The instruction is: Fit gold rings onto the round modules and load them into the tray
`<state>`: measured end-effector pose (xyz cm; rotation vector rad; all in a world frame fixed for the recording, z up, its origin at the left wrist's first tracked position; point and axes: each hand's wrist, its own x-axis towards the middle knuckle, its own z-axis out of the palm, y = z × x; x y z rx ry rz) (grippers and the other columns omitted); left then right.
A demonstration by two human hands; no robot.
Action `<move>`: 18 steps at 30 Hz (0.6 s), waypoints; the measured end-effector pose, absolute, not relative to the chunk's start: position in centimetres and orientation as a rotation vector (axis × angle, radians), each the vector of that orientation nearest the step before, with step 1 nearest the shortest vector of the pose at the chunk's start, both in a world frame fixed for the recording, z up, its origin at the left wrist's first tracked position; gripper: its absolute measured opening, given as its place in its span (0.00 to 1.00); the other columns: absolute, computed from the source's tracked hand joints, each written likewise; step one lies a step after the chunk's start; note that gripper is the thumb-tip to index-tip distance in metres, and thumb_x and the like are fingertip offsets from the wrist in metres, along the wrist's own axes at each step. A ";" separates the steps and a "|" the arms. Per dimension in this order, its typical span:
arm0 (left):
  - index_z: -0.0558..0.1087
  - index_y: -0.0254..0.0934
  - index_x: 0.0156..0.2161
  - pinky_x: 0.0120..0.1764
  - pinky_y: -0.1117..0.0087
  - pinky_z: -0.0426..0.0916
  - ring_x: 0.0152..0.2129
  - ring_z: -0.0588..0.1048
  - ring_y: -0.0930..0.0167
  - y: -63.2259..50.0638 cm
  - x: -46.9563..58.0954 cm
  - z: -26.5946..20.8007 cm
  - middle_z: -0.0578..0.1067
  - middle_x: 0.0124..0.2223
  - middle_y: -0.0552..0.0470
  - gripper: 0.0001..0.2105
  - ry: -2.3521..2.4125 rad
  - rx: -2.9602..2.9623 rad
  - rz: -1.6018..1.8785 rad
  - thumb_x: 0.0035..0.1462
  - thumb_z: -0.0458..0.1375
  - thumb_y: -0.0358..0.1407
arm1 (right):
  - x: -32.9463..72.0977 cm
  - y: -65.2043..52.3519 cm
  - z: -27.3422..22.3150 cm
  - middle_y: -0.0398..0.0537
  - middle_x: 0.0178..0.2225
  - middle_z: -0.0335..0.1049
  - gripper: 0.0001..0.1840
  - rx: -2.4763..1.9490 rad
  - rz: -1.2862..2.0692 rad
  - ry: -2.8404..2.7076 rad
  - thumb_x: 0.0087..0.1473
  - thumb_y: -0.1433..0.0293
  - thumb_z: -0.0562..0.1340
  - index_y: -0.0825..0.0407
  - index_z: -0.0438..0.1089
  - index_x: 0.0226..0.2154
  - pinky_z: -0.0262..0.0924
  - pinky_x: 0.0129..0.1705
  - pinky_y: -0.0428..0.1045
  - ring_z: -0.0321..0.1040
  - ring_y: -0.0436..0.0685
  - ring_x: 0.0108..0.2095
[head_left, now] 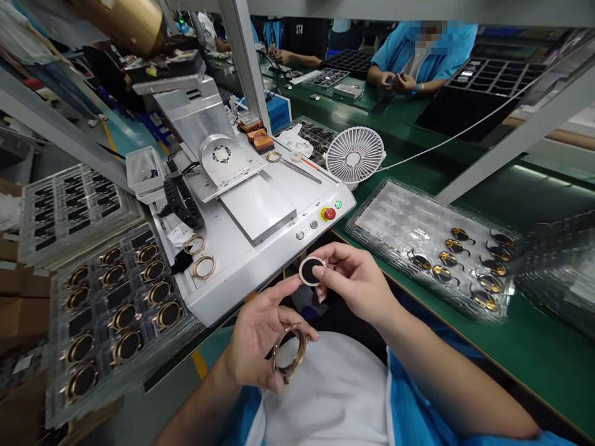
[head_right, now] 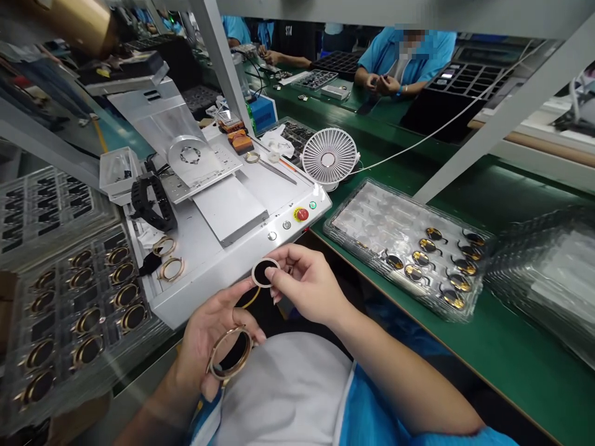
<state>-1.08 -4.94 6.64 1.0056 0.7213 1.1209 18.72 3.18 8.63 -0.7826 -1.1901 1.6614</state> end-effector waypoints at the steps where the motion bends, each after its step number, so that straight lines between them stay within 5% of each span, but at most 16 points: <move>1: 0.72 0.48 0.63 0.35 0.65 0.79 0.34 0.83 0.61 -4.8 -1.1 6.6 0.70 0.66 0.37 0.47 0.716 1.001 1.135 0.35 0.77 0.54 | 18.8 3.2 8.7 0.43 0.26 0.73 0.15 -0.799 1.671 -1.171 0.54 0.60 0.73 0.53 0.75 0.37 0.71 0.24 0.47 0.70 0.50 0.20; 7: 0.73 0.48 0.61 0.33 0.65 0.79 0.32 0.84 0.61 -4.6 -0.8 6.5 0.71 0.66 0.38 0.47 0.725 0.977 1.148 0.33 0.78 0.54 | 18.8 3.0 9.0 0.43 0.25 0.73 0.17 -0.852 1.696 -1.111 0.52 0.59 0.75 0.54 0.75 0.35 0.71 0.23 0.46 0.69 0.49 0.20; 12: 0.68 0.45 0.66 0.37 0.64 0.79 0.36 0.84 0.56 -5.0 -0.9 6.5 0.84 0.40 0.42 0.50 0.715 0.985 1.063 0.35 0.77 0.52 | 18.7 2.8 8.8 0.42 0.24 0.72 0.14 -0.851 1.654 -1.156 0.54 0.61 0.74 0.53 0.76 0.36 0.69 0.23 0.46 0.69 0.49 0.20; 18: 0.66 0.43 0.67 0.37 0.64 0.78 0.39 0.84 0.54 -4.8 -1.2 5.3 0.83 0.41 0.41 0.51 0.690 1.032 1.048 0.37 0.78 0.49 | 19.0 2.9 8.1 0.47 0.33 0.71 0.15 -0.899 1.333 -1.437 0.60 0.62 0.69 0.49 0.80 0.48 0.70 0.28 0.48 0.71 0.52 0.28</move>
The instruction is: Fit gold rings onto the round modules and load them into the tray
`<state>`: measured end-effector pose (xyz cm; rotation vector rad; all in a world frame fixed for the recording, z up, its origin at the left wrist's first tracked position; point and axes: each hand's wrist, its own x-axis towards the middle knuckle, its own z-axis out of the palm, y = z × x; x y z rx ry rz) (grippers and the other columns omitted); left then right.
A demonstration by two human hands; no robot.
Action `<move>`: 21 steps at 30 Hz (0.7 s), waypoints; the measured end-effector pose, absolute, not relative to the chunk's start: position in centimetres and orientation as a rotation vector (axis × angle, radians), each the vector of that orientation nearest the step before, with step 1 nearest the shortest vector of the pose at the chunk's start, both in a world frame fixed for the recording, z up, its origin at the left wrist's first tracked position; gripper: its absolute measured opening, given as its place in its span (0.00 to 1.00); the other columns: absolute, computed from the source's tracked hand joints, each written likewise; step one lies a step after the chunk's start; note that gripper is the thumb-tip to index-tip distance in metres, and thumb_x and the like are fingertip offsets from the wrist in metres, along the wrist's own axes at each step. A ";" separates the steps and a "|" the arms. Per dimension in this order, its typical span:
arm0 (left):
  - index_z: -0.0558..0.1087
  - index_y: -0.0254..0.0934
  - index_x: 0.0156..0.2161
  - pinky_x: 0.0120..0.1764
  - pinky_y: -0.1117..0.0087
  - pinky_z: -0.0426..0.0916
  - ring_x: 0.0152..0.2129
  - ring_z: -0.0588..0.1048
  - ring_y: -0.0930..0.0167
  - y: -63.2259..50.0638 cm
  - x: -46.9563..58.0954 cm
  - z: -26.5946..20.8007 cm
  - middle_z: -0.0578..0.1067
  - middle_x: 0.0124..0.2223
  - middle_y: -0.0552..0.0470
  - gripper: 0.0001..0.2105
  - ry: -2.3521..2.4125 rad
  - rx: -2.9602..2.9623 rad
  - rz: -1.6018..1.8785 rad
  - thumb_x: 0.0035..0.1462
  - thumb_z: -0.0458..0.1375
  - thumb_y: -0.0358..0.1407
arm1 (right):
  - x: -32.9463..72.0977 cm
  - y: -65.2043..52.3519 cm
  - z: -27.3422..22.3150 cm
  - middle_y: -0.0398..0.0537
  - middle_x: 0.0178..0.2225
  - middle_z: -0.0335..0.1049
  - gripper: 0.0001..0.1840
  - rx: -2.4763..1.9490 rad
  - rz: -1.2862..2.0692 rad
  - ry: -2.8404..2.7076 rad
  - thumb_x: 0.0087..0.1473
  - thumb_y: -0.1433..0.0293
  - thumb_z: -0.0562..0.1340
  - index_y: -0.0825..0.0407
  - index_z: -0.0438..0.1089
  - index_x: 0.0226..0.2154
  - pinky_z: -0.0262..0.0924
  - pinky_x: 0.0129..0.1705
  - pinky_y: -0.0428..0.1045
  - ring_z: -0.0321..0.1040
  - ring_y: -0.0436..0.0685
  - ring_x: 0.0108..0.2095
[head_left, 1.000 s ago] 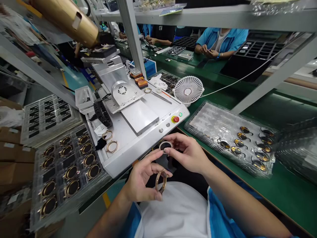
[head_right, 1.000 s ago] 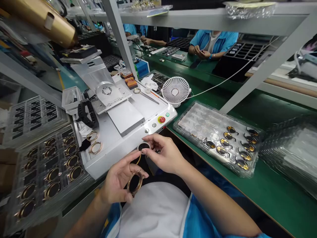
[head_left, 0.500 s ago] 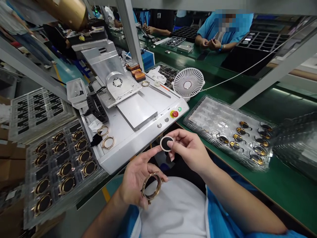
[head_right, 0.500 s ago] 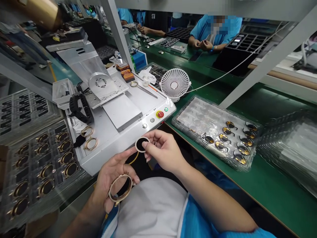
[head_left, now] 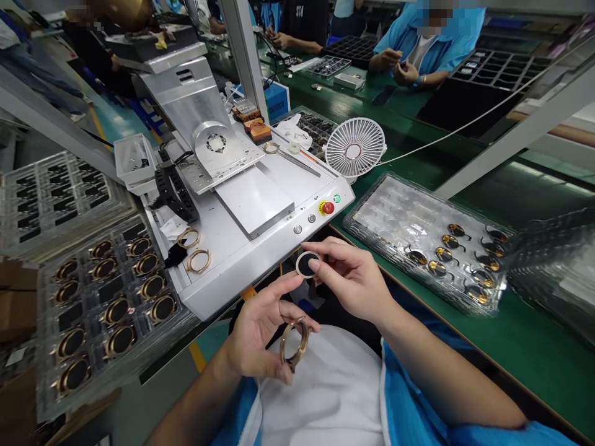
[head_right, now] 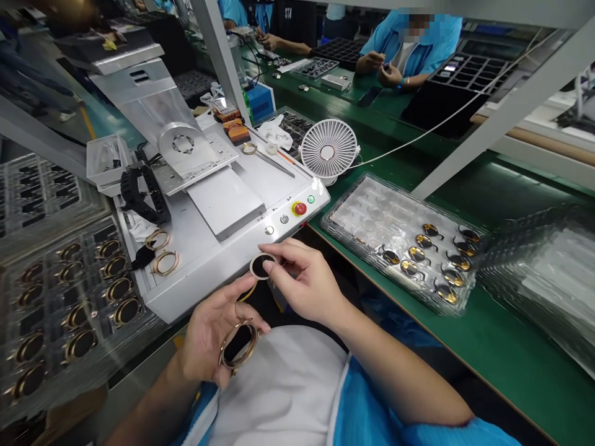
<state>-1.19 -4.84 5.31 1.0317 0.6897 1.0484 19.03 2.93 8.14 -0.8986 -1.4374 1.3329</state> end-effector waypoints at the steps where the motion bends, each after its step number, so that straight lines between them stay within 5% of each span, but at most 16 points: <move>1: 0.65 0.44 0.68 0.37 0.65 0.78 0.41 0.84 0.54 -4.7 -1.2 5.1 0.83 0.42 0.41 0.51 0.675 1.028 1.050 0.38 0.78 0.48 | 19.1 3.0 8.0 0.48 0.35 0.71 0.15 -0.889 1.301 -1.465 0.61 0.62 0.68 0.48 0.80 0.49 0.71 0.28 0.48 0.71 0.52 0.29; 8: 0.67 0.46 0.66 0.33 0.68 0.77 0.40 0.84 0.56 -3.5 -1.6 4.4 0.76 0.58 0.36 0.49 0.653 0.954 1.072 0.37 0.79 0.46 | 19.6 3.4 7.4 0.50 0.38 0.77 0.06 -0.828 1.209 -1.628 0.62 0.67 0.67 0.48 0.83 0.39 0.72 0.26 0.49 0.74 0.52 0.25; 13: 0.64 0.39 0.68 0.34 0.69 0.74 0.35 0.83 0.60 -3.6 -2.1 3.7 0.83 0.42 0.38 0.52 0.631 0.881 0.972 0.38 0.79 0.45 | 19.7 3.9 7.4 0.50 0.35 0.74 0.07 -0.734 0.994 -2.001 0.65 0.73 0.61 0.50 0.75 0.36 0.69 0.32 0.49 0.73 0.55 0.33; 21: 0.74 0.34 0.59 0.39 0.69 0.74 0.38 0.82 0.61 -3.2 -2.6 2.5 0.83 0.43 0.40 0.42 0.782 0.651 1.211 0.37 0.79 0.45 | 17.4 8.0 6.9 0.51 0.39 0.71 0.04 -0.838 0.931 -2.093 0.65 0.69 0.58 0.50 0.65 0.36 0.66 0.40 0.51 0.71 0.57 0.37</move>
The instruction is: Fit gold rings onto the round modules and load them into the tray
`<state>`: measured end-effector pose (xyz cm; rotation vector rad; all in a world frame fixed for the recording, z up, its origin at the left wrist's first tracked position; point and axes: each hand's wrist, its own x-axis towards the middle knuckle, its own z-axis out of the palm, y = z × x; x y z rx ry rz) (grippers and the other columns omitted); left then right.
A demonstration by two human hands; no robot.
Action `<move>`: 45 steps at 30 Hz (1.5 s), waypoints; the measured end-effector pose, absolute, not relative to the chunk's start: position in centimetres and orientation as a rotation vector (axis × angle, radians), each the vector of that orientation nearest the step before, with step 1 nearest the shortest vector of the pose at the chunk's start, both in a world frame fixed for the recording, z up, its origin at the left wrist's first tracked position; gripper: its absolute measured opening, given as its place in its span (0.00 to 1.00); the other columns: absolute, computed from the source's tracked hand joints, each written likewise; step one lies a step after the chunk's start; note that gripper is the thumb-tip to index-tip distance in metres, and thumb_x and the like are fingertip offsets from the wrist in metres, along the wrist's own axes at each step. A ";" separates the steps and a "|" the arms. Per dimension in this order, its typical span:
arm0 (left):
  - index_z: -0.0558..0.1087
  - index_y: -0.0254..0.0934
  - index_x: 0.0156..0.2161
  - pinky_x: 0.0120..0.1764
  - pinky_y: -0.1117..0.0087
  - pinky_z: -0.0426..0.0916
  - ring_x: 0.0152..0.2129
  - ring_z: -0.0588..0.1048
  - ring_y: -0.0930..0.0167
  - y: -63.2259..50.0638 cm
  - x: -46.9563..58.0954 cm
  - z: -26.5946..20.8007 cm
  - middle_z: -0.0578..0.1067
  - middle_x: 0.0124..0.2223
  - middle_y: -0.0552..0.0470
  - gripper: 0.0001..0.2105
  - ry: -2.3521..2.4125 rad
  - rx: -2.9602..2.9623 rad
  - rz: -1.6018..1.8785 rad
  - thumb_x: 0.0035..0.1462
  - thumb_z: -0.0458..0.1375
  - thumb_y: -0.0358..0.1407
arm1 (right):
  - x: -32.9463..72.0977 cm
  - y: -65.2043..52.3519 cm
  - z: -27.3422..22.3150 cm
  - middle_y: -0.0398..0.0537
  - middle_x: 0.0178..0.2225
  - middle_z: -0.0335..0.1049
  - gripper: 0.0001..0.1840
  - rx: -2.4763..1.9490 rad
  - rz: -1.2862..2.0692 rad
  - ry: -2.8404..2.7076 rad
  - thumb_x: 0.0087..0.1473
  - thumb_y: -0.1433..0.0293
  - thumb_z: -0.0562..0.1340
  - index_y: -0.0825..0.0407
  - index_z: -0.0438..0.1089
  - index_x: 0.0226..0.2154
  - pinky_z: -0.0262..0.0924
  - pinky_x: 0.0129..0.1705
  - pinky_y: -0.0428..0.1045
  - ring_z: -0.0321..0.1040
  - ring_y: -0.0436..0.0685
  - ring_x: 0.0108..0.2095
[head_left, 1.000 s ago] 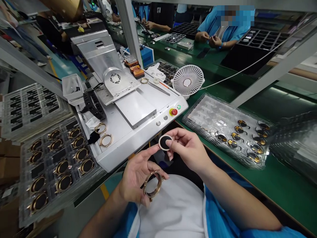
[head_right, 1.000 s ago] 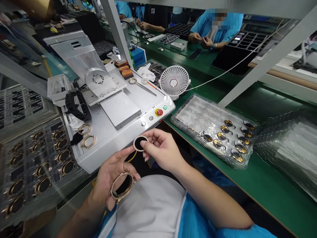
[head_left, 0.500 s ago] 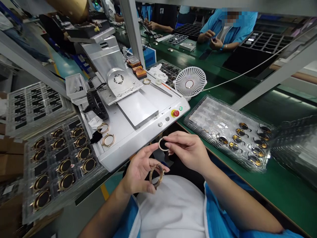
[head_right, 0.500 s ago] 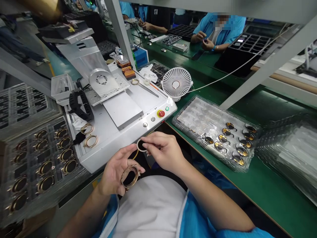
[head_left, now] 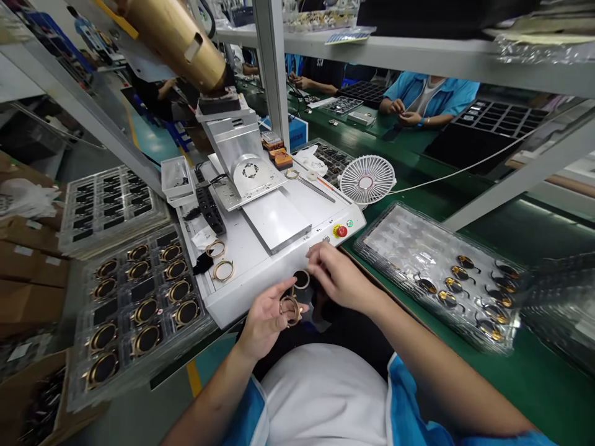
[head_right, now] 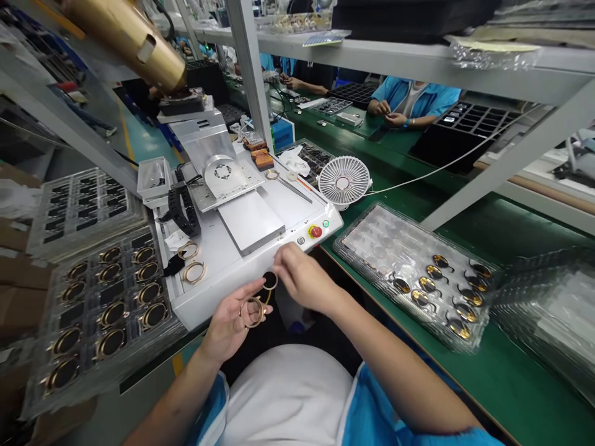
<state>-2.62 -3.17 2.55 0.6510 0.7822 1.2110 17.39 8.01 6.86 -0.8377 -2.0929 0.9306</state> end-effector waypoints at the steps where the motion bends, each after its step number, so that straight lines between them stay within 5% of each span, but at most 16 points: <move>1: 0.74 0.34 0.59 0.40 0.69 0.73 0.38 0.82 0.63 -3.1 -2.8 2.6 0.83 0.42 0.40 0.41 0.783 0.648 1.221 0.38 0.79 0.44 | 16.8 9.3 6.8 0.48 0.35 0.72 0.05 -0.930 0.959 -1.986 0.66 0.68 0.57 0.50 0.64 0.36 0.65 0.37 0.50 0.70 0.56 0.33; 4: 0.73 0.34 0.60 0.42 0.70 0.73 0.39 0.82 0.65 -3.0 -3.2 2.8 0.84 0.41 0.40 0.41 0.771 0.677 1.210 0.40 0.79 0.44 | 15.0 13.7 6.8 0.40 0.25 0.69 0.06 -1.240 1.024 -1.717 0.64 0.68 0.59 0.49 0.64 0.34 0.60 0.31 0.48 0.67 0.53 0.24; 8: 0.73 0.36 0.62 0.41 0.70 0.74 0.39 0.81 0.65 -3.7 -3.7 3.1 0.84 0.42 0.40 0.42 0.795 0.742 1.240 0.41 0.78 0.45 | 13.7 17.2 6.6 0.40 0.23 0.69 0.07 -1.453 0.965 -1.672 0.57 0.69 0.64 0.50 0.65 0.29 0.58 0.32 0.48 0.69 0.54 0.26; 11: 0.70 0.36 0.64 0.41 0.69 0.75 0.40 0.82 0.63 -4.4 -3.9 3.1 0.83 0.45 0.40 0.43 0.851 0.841 1.279 0.44 0.77 0.47 | 14.6 16.4 6.2 0.39 0.23 0.69 0.14 -1.451 0.897 -1.617 0.53 0.63 0.69 0.51 0.67 0.38 0.59 0.34 0.49 0.70 0.56 0.28; 14: 0.64 0.42 0.68 0.43 0.65 0.77 0.45 0.82 0.60 -5.0 -3.6 2.7 0.78 0.56 0.36 0.44 0.937 1.072 1.289 0.49 0.75 0.43 | 16.1 12.8 5.5 0.39 0.25 0.69 0.21 -1.314 0.951 -1.508 0.54 0.56 0.69 0.50 0.65 0.44 0.61 0.33 0.50 0.69 0.56 0.28; 17: 0.56 0.51 0.71 0.44 0.62 0.80 0.47 0.82 0.59 -4.9 -2.5 2.1 0.58 0.73 0.35 0.46 1.085 1.437 1.276 0.52 0.74 0.35 | 16.8 7.8 4.6 0.46 0.30 0.74 0.19 -1.124 1.289 -1.454 0.57 0.53 0.67 0.51 0.69 0.39 0.66 0.32 0.50 0.72 0.57 0.31; 19: 0.51 0.52 0.73 0.46 0.58 0.81 0.49 0.81 0.57 -4.5 -1.4 1.7 0.50 0.75 0.34 0.49 1.166 1.717 1.193 0.53 0.72 0.33 | 16.6 5.2 4.0 0.52 0.38 0.78 0.21 -1.015 1.483 -1.413 0.56 0.53 0.69 0.52 0.72 0.43 0.70 0.36 0.51 0.75 0.59 0.37; 23: 0.41 0.46 0.75 0.58 0.49 0.74 0.64 0.68 0.46 -3.6 0.4 1.5 0.52 0.75 0.33 0.53 1.251 2.137 0.944 0.55 0.70 0.34 | 16.2 3.4 3.8 0.55 0.46 0.79 0.28 -0.972 1.537 -1.223 0.53 0.55 0.72 0.52 0.74 0.52 0.73 0.44 0.54 0.76 0.60 0.41; 29: 0.58 0.48 0.70 0.46 0.59 0.82 0.46 0.83 0.58 -3.3 0.6 1.9 0.46 0.76 0.31 0.46 0.942 1.761 1.129 0.50 0.74 0.34 | 18.2 4.2 5.2 0.47 0.31 0.78 0.22 -0.964 1.694 -1.142 0.49 0.56 0.74 0.53 0.79 0.42 0.72 0.31 0.49 0.73 0.53 0.27; 33: 0.63 0.47 0.67 0.44 0.60 0.82 0.46 0.83 0.57 -3.2 0.1 2.1 0.44 0.76 0.29 0.44 0.861 1.580 1.201 0.47 0.76 0.35 | 18.7 3.9 5.6 0.42 0.22 0.72 0.19 -0.986 1.728 -1.148 0.48 0.57 0.75 0.54 0.76 0.35 0.69 0.25 0.46 0.69 0.51 0.21; 41: 0.45 0.49 0.74 0.48 0.55 0.81 0.48 0.82 0.57 -3.2 -0.2 0.8 0.52 0.75 0.30 0.49 1.024 2.146 0.977 0.56 0.69 0.31 | 18.9 4.1 4.8 0.46 0.28 0.78 0.24 -0.961 1.824 -1.063 0.35 0.61 0.82 0.55 0.77 0.32 0.75 0.30 0.48 0.75 0.53 0.25; 45: 0.44 0.52 0.75 0.47 0.56 0.81 0.48 0.82 0.58 -3.3 -0.2 0.7 0.50 0.75 0.32 0.52 0.955 2.057 1.014 0.54 0.70 0.30 | 19.1 3.9 4.4 0.44 0.22 0.75 0.23 -0.939 1.807 -1.025 0.38 0.59 0.81 0.55 0.75 0.29 0.72 0.27 0.47 0.72 0.51 0.22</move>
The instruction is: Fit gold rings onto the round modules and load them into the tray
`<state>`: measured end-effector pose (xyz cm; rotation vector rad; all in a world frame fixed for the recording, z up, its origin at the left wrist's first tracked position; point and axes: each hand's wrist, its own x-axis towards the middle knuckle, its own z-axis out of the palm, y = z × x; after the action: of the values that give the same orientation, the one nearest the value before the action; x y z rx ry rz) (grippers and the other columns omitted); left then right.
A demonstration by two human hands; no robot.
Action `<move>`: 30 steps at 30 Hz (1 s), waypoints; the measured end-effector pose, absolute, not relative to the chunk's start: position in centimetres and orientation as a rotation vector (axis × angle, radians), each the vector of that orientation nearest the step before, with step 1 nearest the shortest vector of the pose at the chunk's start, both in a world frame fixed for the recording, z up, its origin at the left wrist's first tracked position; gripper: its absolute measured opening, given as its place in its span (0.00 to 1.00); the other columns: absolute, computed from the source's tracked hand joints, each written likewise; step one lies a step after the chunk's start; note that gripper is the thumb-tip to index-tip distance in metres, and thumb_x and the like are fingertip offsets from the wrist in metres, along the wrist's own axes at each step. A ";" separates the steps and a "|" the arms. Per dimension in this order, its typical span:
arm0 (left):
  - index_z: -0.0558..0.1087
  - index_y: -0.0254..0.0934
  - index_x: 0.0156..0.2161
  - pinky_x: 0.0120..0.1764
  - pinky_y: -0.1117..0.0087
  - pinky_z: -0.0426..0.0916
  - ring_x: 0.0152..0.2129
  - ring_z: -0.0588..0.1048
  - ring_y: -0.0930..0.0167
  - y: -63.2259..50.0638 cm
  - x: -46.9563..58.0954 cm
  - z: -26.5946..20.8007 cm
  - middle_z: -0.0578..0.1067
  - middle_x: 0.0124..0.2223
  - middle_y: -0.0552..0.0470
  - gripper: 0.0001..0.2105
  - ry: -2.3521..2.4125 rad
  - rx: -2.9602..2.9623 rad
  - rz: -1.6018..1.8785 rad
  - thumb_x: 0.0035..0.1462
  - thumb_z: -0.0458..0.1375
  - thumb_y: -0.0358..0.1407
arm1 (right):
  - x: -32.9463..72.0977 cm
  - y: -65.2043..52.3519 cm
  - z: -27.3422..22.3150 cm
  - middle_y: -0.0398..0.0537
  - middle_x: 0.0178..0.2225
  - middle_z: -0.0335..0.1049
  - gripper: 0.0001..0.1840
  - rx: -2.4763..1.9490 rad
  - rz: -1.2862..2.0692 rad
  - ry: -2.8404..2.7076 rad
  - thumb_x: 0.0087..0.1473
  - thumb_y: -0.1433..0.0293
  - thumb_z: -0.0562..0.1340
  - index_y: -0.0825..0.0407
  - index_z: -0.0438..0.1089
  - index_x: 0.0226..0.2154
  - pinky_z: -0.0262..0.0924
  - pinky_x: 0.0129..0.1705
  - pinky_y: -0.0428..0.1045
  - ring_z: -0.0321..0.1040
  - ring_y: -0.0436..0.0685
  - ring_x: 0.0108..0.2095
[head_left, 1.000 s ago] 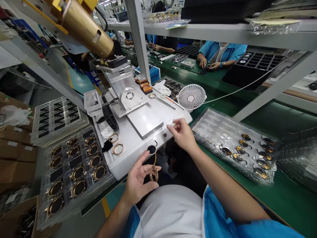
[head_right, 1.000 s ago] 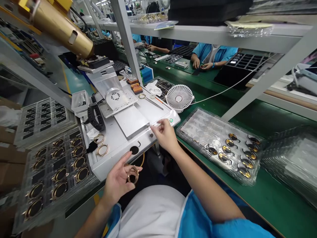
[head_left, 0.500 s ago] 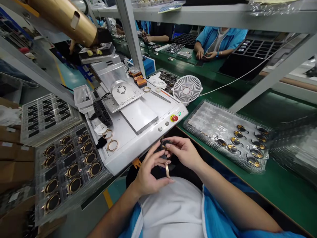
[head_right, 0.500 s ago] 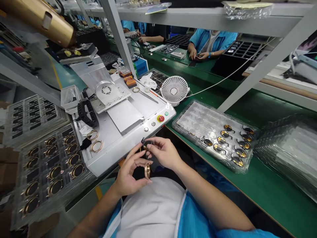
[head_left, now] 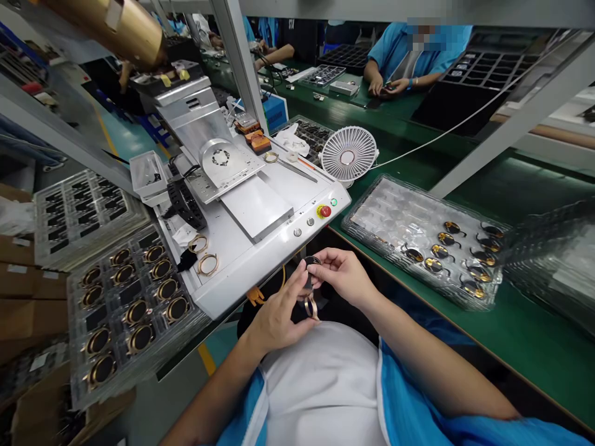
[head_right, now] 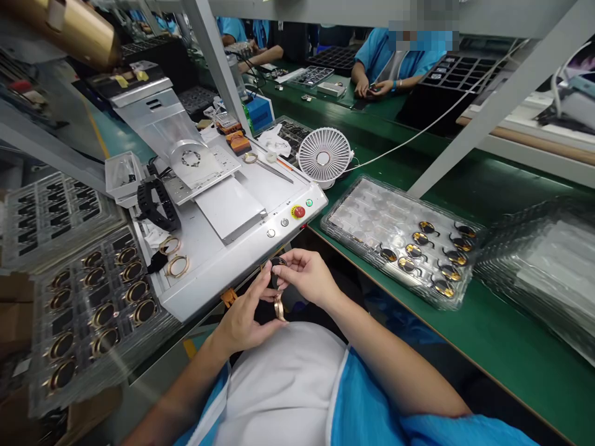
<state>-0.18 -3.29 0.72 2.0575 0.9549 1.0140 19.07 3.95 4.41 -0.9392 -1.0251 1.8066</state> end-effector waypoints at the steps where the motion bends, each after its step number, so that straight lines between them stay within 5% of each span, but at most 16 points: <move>1: 0.47 0.52 0.74 0.47 0.57 0.81 0.48 0.82 0.58 -3.3 -0.2 0.9 0.48 0.76 0.32 0.51 0.920 1.940 1.071 0.53 0.71 0.30 | 19.1 3.9 4.4 0.43 0.20 0.74 0.22 -0.942 1.813 -1.022 0.39 0.58 0.81 0.54 0.74 0.28 0.70 0.25 0.46 0.70 0.50 0.20; 4: 0.63 0.47 0.68 0.50 0.56 0.79 0.50 0.82 0.56 -3.2 -0.4 1.4 0.60 0.72 0.33 0.37 0.828 1.462 1.252 0.56 0.71 0.34 | 19.3 3.7 4.6 0.40 0.18 0.70 0.22 -0.955 1.858 -1.005 0.38 0.60 0.80 0.54 0.71 0.25 0.63 0.21 0.43 0.64 0.47 0.17; 8: 0.78 0.40 0.53 0.54 0.60 0.76 0.50 0.82 0.61 -2.7 -0.3 1.7 0.81 0.54 0.41 0.20 0.773 1.095 1.414 0.55 0.71 0.38 | 19.1 3.1 5.1 0.42 0.23 0.73 0.22 -0.971 1.980 -0.949 0.36 0.61 0.81 0.55 0.72 0.23 0.63 0.25 0.42 0.66 0.46 0.22; 13: 0.80 0.42 0.49 0.50 0.64 0.78 0.46 0.83 0.63 -2.4 0.3 1.1 0.82 0.54 0.43 0.23 0.773 1.024 1.480 0.47 0.76 0.35 | 17.7 1.7 5.8 0.42 0.23 0.73 0.24 -0.955 2.152 -0.802 0.33 0.60 0.81 0.54 0.69 0.22 0.66 0.27 0.44 0.69 0.48 0.22; 22: 0.81 0.46 0.50 0.48 0.65 0.80 0.46 0.84 0.63 -2.7 0.3 0.8 0.84 0.51 0.48 0.27 0.753 1.074 1.518 0.43 0.77 0.29 | 16.3 0.4 7.0 0.34 0.20 0.64 0.18 -1.048 1.839 -1.039 0.37 0.72 0.71 0.50 0.60 0.25 0.52 0.22 0.42 0.58 0.45 0.20; 30: 0.82 0.45 0.46 0.43 0.63 0.82 0.40 0.85 0.61 -2.9 0.3 0.6 0.85 0.46 0.48 0.28 0.873 1.029 1.558 0.35 0.79 0.27 | 15.7 0.2 7.4 0.32 0.21 0.66 0.17 -1.056 1.810 -1.085 0.38 0.74 0.65 0.48 0.58 0.30 0.55 0.23 0.43 0.63 0.47 0.21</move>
<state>0.29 -2.86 0.62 1.0294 0.8731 1.5581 15.70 0.18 7.45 -1.0564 -1.0850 1.8101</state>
